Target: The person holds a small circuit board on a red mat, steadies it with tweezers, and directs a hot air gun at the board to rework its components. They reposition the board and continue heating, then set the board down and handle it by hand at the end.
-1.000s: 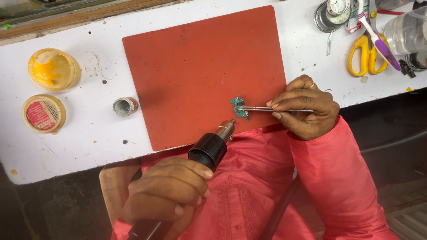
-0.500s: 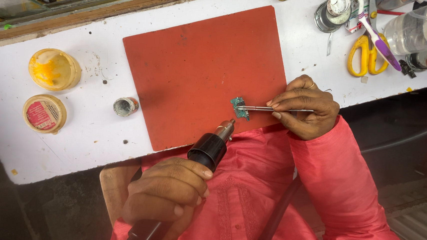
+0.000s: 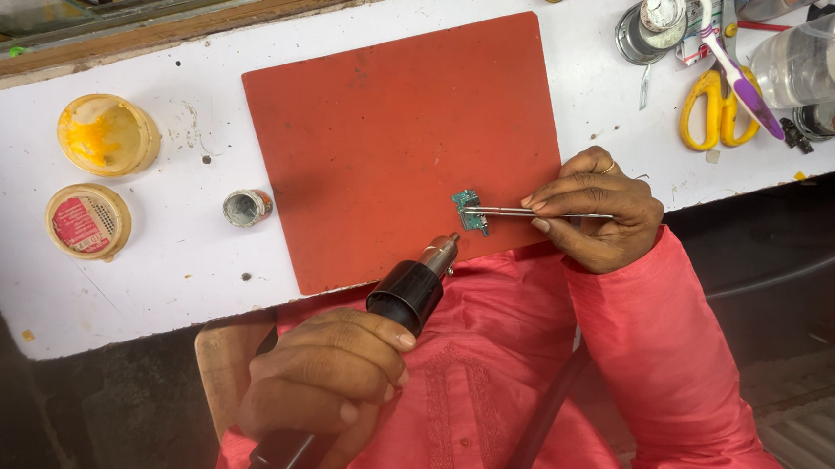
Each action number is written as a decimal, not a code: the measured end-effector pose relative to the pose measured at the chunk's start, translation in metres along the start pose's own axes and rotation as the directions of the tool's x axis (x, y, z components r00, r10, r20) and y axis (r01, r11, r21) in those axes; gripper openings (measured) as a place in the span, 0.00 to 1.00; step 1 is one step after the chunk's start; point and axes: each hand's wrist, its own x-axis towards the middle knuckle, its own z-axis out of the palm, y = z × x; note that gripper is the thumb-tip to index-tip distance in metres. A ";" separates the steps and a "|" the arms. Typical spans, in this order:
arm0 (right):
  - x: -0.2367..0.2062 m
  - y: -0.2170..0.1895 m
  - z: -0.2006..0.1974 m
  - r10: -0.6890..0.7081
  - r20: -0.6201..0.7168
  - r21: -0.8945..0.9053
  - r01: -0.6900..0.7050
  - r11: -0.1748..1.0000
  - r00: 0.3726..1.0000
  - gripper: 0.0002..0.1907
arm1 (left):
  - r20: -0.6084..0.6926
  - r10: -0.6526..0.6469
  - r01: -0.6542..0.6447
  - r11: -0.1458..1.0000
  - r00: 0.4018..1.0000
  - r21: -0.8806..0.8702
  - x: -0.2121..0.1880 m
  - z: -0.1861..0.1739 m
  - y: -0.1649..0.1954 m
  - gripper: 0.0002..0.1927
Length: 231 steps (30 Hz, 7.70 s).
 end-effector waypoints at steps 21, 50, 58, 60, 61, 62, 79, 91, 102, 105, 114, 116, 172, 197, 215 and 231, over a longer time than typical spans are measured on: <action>0.002 -0.003 0.001 -0.069 0.040 0.049 0.067 0.997 0.997 0.11 | 0.025 -0.018 0.019 0.999 1.000 -0.032 -0.001 -0.003 0.003 0.21; 0.003 -0.003 0.000 -0.066 0.040 0.036 0.065 0.997 0.997 0.11 | 0.026 -0.016 0.016 0.999 1.000 -0.028 -0.002 -0.002 0.003 0.21; 0.003 -0.007 -0.001 -0.049 0.052 0.070 0.046 0.997 0.997 0.11 | 0.036 -0.025 0.026 0.999 0.999 -0.034 -0.001 -0.003 0.004 0.20; 0.003 -0.007 -0.001 -0.059 0.056 0.070 0.055 0.996 0.997 0.11 | 0.004 0.000 0.000 0.999 1.000 -0.039 -0.002 -0.002 0.002 0.20; 0.003 -0.007 -0.001 -0.055 0.055 0.062 0.051 0.997 0.997 0.11 | 0.006 -0.003 0.003 1.000 1.000 -0.031 -0.002 -0.001 0.002 0.20; 0.002 -0.007 -0.001 -0.049 0.054 0.054 0.046 0.997 0.997 0.11 | 0.008 -0.006 0.006 1.000 1.000 -0.025 -0.003 -0.001 0.001 0.20; 0.002 -0.004 -0.002 -0.065 0.062 0.054 0.062 0.997 0.996 0.12 | 0.010 -0.016 0.016 1.000 1.000 -0.022 -0.004 -0.001 0.002 0.22; 0.002 -0.006 -0.002 -0.035 0.046 0.058 0.032 0.998 0.998 0.11 | 0.023 -0.014 0.016 0.998 1.000 -0.056 -0.004 -0.002 0.002 0.18; 0.000 0.002 -0.003 -0.075 -0.006 0.090 0.075 0.993 0.997 0.11 | 0.018 -0.009 0.010 0.998 1.000 -0.055 -0.004 -0.002 0.001 0.18; 0.000 0.005 -0.004 -0.092 -0.009 0.069 0.093 0.993 0.996 0.11 | 0.017 -0.004 0.004 0.999 1.000 -0.050 -0.004 -0.002 0.001 0.19; -0.002 0.008 -0.004 -0.101 -0.014 0.067 0.102 0.993 0.995 0.10 | -0.005 0.024 -0.024 0.997 1.000 -0.068 -0.005 0.000 -0.003 0.17; -0.002 0.008 -0.004 -0.089 -0.012 0.058 0.089 0.994 0.996 0.10 | -0.025 0.038 -0.040 0.996 0.999 -0.080 -0.006 0.000 -0.004 0.17; -0.001 0.002 -0.003 -0.044 0.005 0.096 0.043 0.994 0.999 0.11 | 0.003 0.021 -0.020 0.997 1.000 -0.070 -0.005 -0.002 -0.005 0.19; 0.001 0.001 -0.003 -0.058 0.022 0.109 0.055 0.993 0.998 0.11 | 0.008 0.019 -0.018 0.997 1.000 -0.069 -0.005 -0.003 -0.004 0.17; 0.000 0.001 -0.002 -0.052 -0.008 0.114 0.052 0.992 0.999 0.11 | -0.003 0.030 -0.031 0.994 1.000 -0.107 -0.008 -0.003 -0.008 0.17; -0.001 0.001 -0.004 -0.039 -0.015 0.115 0.040 0.993 0.999 0.12 | -0.042 -0.002 -0.003 0.993 0.999 -0.120 -0.011 0.001 -0.011 0.17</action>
